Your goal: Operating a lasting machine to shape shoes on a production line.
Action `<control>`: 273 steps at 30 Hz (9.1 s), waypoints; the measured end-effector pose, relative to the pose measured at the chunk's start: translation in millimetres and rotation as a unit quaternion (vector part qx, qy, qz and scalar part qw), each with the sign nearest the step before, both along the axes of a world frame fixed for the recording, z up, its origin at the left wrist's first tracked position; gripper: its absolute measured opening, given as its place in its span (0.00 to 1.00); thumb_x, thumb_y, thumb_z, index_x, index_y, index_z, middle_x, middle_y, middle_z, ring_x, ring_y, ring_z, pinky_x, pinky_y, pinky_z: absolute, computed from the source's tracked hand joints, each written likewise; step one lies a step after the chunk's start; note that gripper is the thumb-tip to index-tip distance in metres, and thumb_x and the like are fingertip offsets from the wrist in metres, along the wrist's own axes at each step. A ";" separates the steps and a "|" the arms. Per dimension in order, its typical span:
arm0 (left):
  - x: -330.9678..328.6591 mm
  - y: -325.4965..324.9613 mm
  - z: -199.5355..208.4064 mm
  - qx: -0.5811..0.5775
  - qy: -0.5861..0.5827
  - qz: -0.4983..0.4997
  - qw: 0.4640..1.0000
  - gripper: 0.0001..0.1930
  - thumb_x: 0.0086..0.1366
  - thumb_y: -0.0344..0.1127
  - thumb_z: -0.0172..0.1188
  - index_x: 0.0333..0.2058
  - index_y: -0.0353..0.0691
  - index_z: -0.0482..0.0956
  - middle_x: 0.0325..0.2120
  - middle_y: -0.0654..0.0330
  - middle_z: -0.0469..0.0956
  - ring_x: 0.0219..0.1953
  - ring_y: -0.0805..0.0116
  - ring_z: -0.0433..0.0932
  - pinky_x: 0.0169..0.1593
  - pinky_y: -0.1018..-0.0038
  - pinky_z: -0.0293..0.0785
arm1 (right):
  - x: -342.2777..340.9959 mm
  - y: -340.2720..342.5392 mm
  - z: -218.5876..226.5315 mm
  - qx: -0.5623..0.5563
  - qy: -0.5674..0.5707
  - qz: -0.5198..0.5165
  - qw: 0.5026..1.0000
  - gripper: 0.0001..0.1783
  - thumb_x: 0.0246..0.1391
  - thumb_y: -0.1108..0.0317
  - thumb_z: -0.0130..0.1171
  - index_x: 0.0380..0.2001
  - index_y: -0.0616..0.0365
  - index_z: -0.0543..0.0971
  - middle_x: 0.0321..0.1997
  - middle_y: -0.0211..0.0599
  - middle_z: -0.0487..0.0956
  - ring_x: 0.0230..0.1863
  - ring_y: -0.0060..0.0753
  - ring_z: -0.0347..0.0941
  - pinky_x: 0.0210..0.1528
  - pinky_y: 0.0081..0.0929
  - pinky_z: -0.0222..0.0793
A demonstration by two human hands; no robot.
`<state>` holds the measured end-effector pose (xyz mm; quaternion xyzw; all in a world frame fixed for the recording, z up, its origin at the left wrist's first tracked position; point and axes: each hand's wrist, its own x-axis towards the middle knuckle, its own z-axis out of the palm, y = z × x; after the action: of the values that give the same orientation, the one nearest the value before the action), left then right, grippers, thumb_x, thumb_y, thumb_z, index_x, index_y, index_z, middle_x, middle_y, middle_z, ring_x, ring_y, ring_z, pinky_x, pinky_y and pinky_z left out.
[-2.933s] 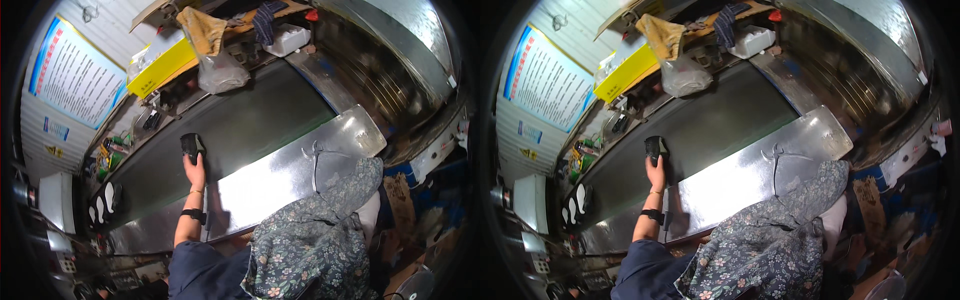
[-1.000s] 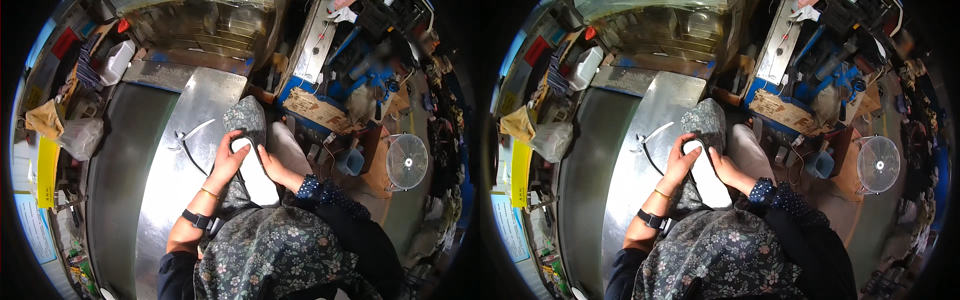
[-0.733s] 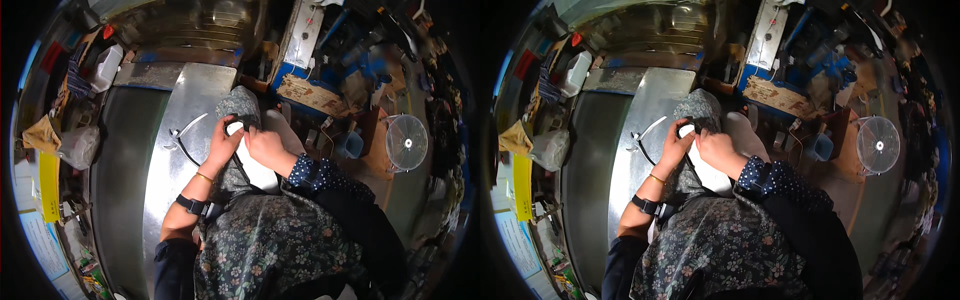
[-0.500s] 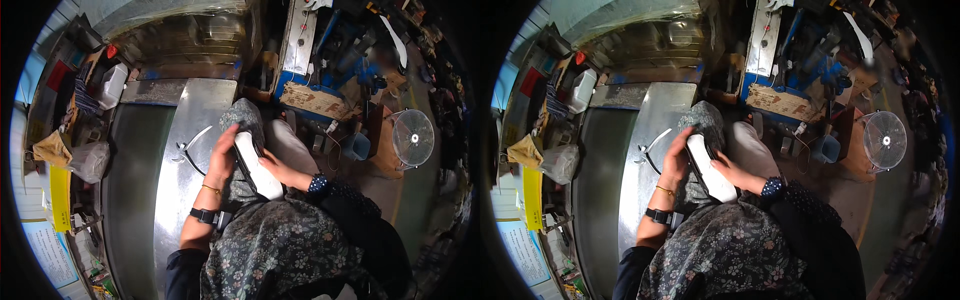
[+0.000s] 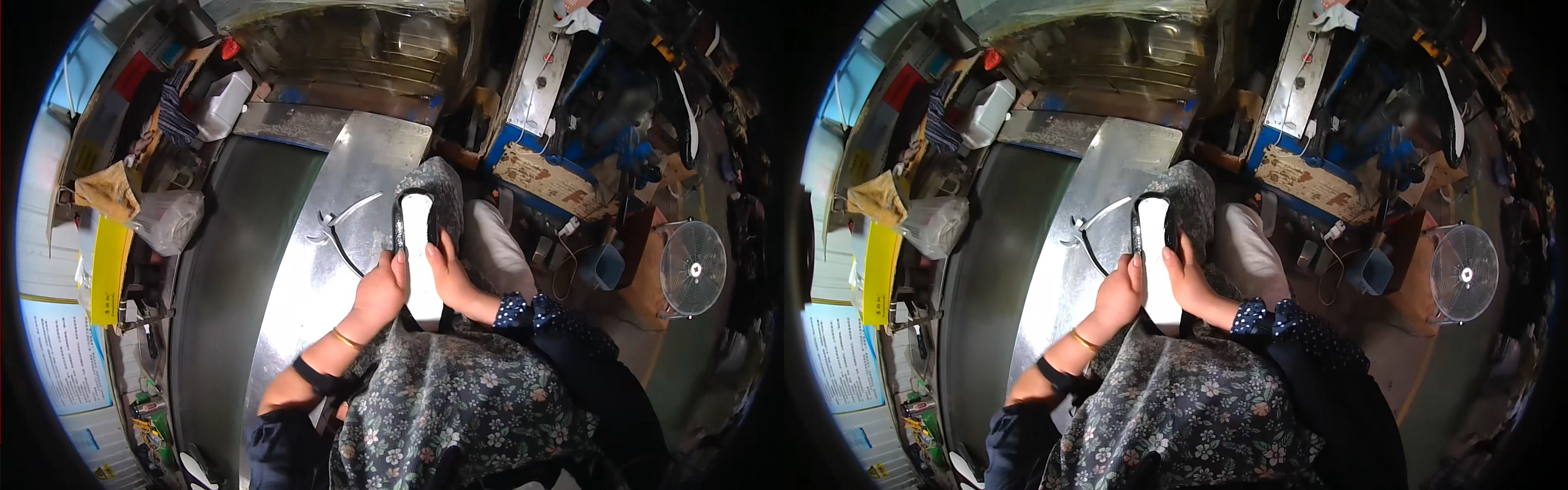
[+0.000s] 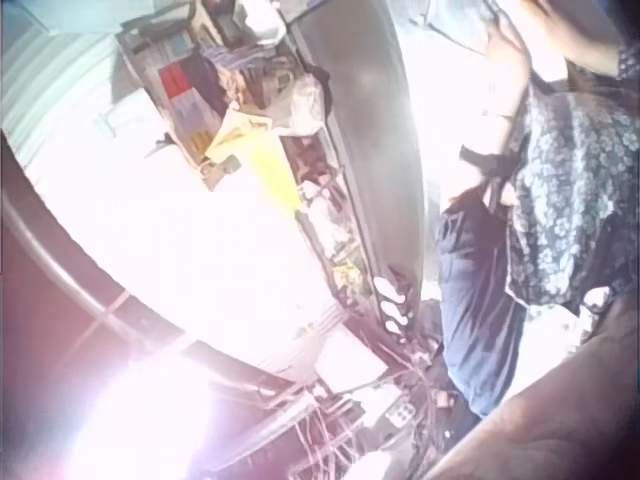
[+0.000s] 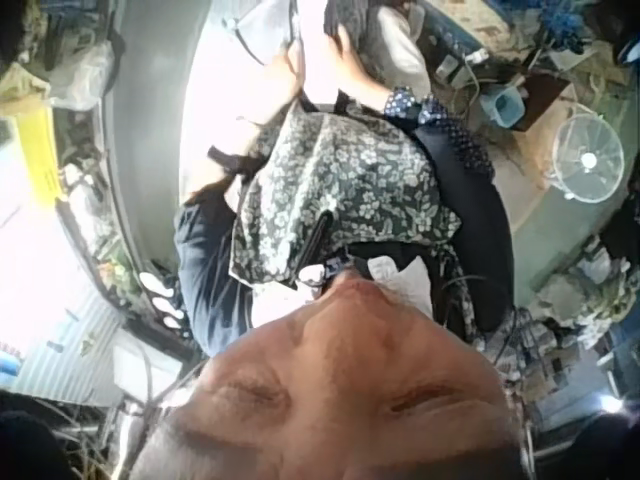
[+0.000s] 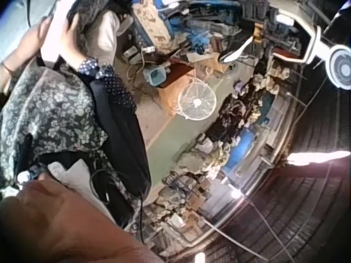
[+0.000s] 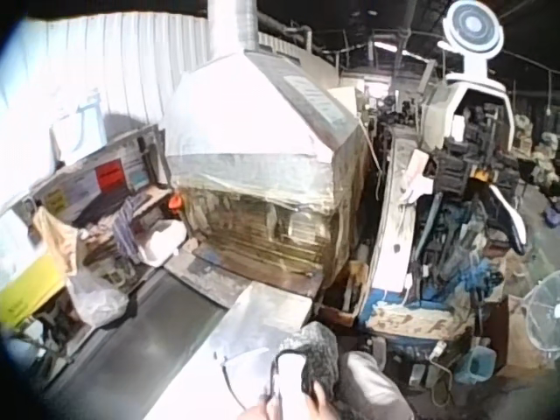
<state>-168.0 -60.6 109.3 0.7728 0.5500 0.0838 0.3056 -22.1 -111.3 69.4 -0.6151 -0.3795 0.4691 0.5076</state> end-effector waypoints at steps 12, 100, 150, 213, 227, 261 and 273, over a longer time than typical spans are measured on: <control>32.6 104.7 -6.0 -0.201 -0.177 0.111 0.957 0.45 0.71 0.66 0.23 0.22 0.32 0.78 0.21 0.48 0.79 0.29 0.53 0.80 0.38 0.60 0.74 | 79.0 70.3 10.3 -0.119 -0.050 0.016 0.991 0.33 0.69 0.44 0.31 0.40 0.61 0.76 0.42 0.55 0.80 0.49 0.53 0.76 0.50 0.39 0.69; -76.9 82.2 14.0 -0.130 -0.572 0.388 0.711 0.30 0.67 0.43 0.61 0.59 0.35 0.60 0.45 0.49 0.76 0.41 0.64 0.78 0.42 0.70 0.78 | -18.0 141.5 25.9 0.102 0.066 0.281 0.952 0.42 0.59 0.59 0.62 0.69 0.60 0.54 0.68 0.46 0.61 0.66 0.33 0.59 0.65 0.31 0.59; 67.1 -11.5 -31.1 0.228 -0.169 -0.270 0.920 0.05 0.56 0.33 0.62 0.31 0.42 0.82 0.30 0.57 0.82 0.33 0.54 0.80 0.39 0.64 0.76 | 471.1 -33.2 209.9 -0.081 -0.605 -0.360 0.706 0.42 0.44 0.51 0.65 0.66 0.37 0.65 0.69 0.58 0.58 0.59 0.63 0.63 0.63 0.43 0.61; 57.9 -13.9 -20.4 0.167 -0.137 -0.243 0.946 0.07 0.58 0.31 0.61 0.35 0.36 0.81 0.33 0.46 0.80 0.36 0.43 0.78 0.41 0.57 0.75 | 532.1 35.5 264.5 -0.073 -0.579 -0.398 0.708 0.39 0.43 0.51 0.63 0.63 0.43 0.70 0.66 0.49 0.65 0.57 0.58 0.67 0.60 0.42 0.65; 47.5 -2.2 -32.2 0.207 -0.152 -0.275 0.927 0.05 0.57 0.35 0.62 0.32 0.44 0.83 0.30 0.60 0.82 0.34 0.57 0.81 0.39 0.66 0.77 | 523.9 53.4 294.4 -0.122 -0.566 -0.401 0.710 0.41 0.42 0.49 0.63 0.62 0.44 0.69 0.70 0.60 0.57 0.60 0.64 0.67 0.61 0.43 0.65; 53.0 -0.1 -33.7 0.199 -0.188 -0.289 0.917 0.05 0.57 0.33 0.62 0.33 0.43 0.84 0.32 0.60 0.83 0.35 0.58 0.82 0.40 0.67 0.78 | 484.2 -21.6 259.2 -0.159 -0.599 -0.309 0.722 0.45 0.40 0.53 0.64 0.64 0.48 0.62 0.54 0.57 0.68 0.51 0.62 0.70 0.54 0.46 0.69; 47.1 11.9 -12.4 -0.173 -0.308 -0.119 0.928 0.09 0.66 0.32 0.59 0.41 0.35 0.83 0.37 0.63 0.83 0.42 0.76 0.78 0.49 0.76 0.73 | 346.4 -41.5 175.2 0.237 -0.565 -0.336 0.715 0.44 0.31 0.67 0.72 0.57 0.55 0.67 0.65 0.55 0.61 0.63 0.61 0.62 0.62 0.46 0.63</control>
<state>-120.8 -48.6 96.8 0.7041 0.3386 0.1840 0.5964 324.3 -152.8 244.6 -0.7124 -0.4626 -0.2728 0.4518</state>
